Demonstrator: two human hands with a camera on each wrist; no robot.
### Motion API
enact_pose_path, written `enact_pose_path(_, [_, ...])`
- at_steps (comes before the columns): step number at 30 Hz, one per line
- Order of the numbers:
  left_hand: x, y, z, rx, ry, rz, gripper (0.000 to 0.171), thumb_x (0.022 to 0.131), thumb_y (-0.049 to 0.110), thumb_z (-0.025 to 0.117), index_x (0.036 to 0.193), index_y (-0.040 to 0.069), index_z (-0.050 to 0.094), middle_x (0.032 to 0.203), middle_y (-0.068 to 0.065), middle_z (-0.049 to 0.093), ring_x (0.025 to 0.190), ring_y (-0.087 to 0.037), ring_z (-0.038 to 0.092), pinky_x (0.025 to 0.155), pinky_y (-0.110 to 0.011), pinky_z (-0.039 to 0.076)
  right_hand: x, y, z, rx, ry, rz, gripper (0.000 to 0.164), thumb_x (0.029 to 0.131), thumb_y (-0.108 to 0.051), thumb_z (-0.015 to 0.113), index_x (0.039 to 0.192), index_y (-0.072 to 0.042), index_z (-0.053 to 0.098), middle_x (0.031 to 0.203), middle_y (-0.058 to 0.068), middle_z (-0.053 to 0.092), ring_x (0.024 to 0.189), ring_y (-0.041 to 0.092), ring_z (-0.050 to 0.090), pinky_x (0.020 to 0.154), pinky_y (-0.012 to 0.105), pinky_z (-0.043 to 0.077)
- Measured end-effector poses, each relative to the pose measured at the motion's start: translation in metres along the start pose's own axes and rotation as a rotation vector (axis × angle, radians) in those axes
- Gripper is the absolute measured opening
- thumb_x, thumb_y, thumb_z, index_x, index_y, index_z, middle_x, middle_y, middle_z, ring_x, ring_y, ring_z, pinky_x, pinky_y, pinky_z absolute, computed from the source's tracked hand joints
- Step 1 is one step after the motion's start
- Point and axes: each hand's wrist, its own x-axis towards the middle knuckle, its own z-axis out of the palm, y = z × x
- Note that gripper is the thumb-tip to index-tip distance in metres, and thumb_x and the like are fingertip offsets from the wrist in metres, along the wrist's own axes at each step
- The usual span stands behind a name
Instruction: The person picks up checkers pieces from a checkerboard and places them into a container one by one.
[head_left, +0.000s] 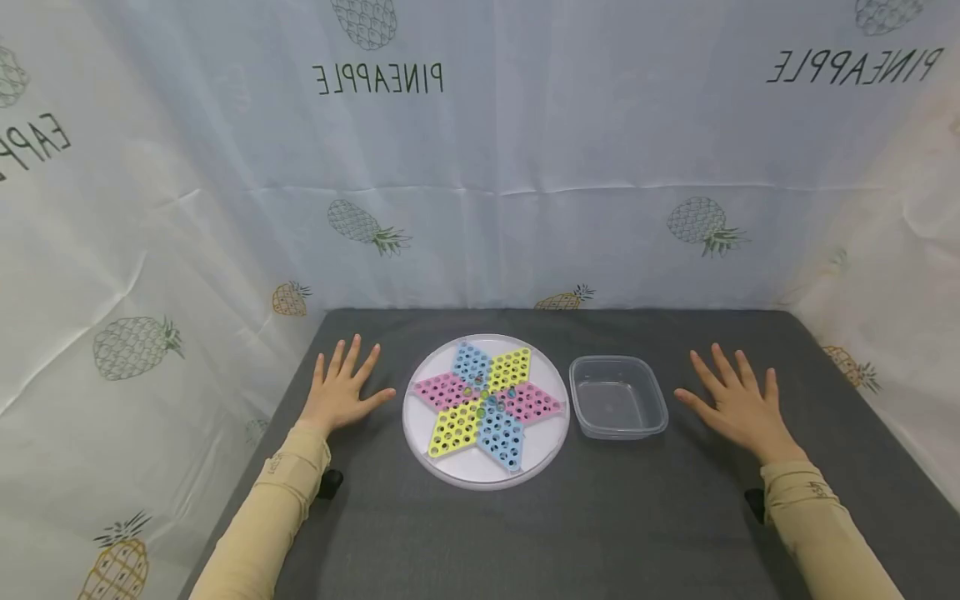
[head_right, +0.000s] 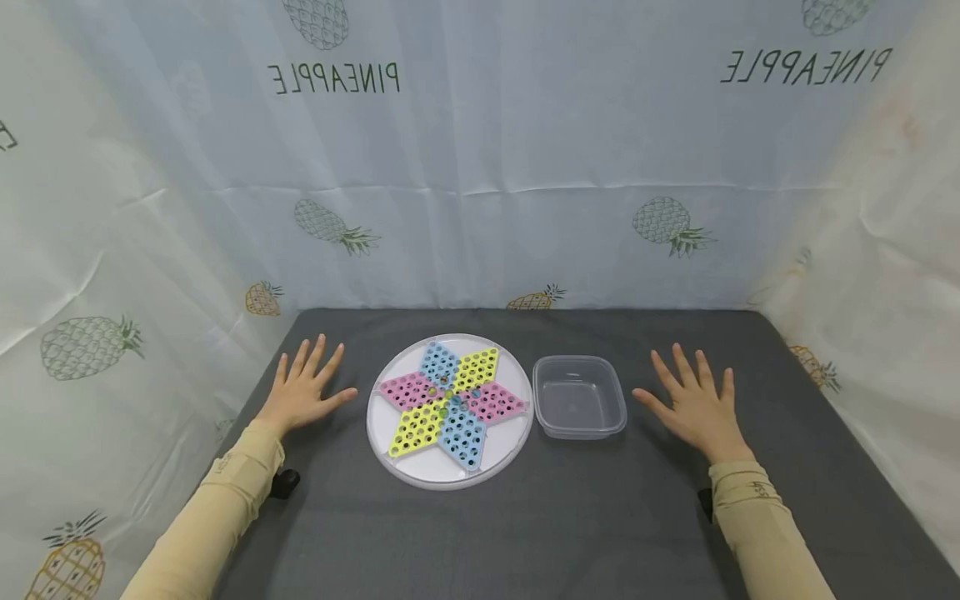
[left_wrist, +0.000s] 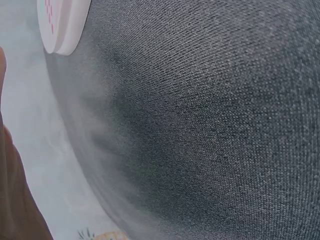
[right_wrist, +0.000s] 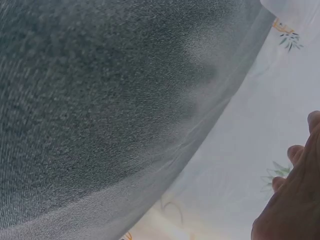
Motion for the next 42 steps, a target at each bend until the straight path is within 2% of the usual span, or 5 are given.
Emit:
enact_pose_path(11, [0.001, 0.001, 0.000, -0.007, -0.010, 0.007, 0.085, 0.083, 0.069, 0.040, 0.151, 0.028, 0.009, 0.158, -0.011, 0.001, 0.145, -0.037, -0.001, 0.111, -0.057, -0.011, 0.000, -0.005, -0.003, 0.000, 0.030, -0.017, 0.078, 0.090, -0.058, 0.040, 0.151, -0.026, 0.003, 0.157, 0.016, 0.002, 0.141, 0.044, -0.009, 0.104, 0.062, -0.019])
enact_pose_path(15, [0.000, 0.003, -0.002, -0.017, 0.029, 0.033, 0.080, 0.084, 0.067, 0.042, 0.150, 0.029, 0.015, 0.158, -0.011, 0.007, 0.144, -0.038, 0.006, 0.111, -0.059, -0.003, 0.001, -0.008, -0.007, 0.005, 0.053, -0.038, 0.076, 0.090, -0.056, 0.043, 0.151, -0.028, 0.006, 0.156, 0.017, 0.010, 0.142, 0.045, 0.000, 0.107, 0.062, -0.013])
enact_pose_path(22, [0.000, 0.010, -0.004, -0.053, 0.068, 0.073, 0.075, 0.087, 0.061, 0.046, 0.150, 0.028, 0.020, 0.155, -0.013, 0.017, 0.139, -0.040, 0.022, 0.110, -0.060, 0.011, 0.001, -0.017, -0.011, 0.005, 0.127, -0.092, 0.071, 0.090, -0.052, 0.047, 0.149, -0.021, 0.023, 0.147, 0.022, 0.031, 0.138, 0.044, 0.017, 0.108, 0.064, 0.003])
enact_pose_path(33, [-0.002, 0.019, -0.005, -0.120, 0.029, 0.125, 0.068, 0.088, 0.049, 0.052, 0.147, 0.023, 0.031, 0.146, -0.018, 0.034, 0.128, -0.043, 0.038, 0.099, -0.063, 0.029, 0.004, -0.040, -0.015, 0.061, 0.220, -0.146, 0.060, 0.089, -0.044, 0.055, 0.135, -0.006, 0.048, 0.133, 0.027, 0.046, 0.119, 0.048, 0.040, 0.096, 0.062, 0.028])
enact_pose_path(42, [0.000, 0.021, -0.004, -0.204, -0.001, 0.127, 0.061, 0.089, 0.042, 0.056, 0.140, 0.012, 0.043, 0.131, -0.022, 0.049, 0.118, -0.042, 0.047, 0.096, -0.062, 0.034, 0.007, -0.058, -0.019, 0.181, 0.195, -0.132, 0.051, 0.090, -0.038, 0.055, 0.130, -0.005, 0.053, 0.127, 0.025, 0.052, 0.114, 0.046, 0.044, 0.089, 0.060, 0.034])
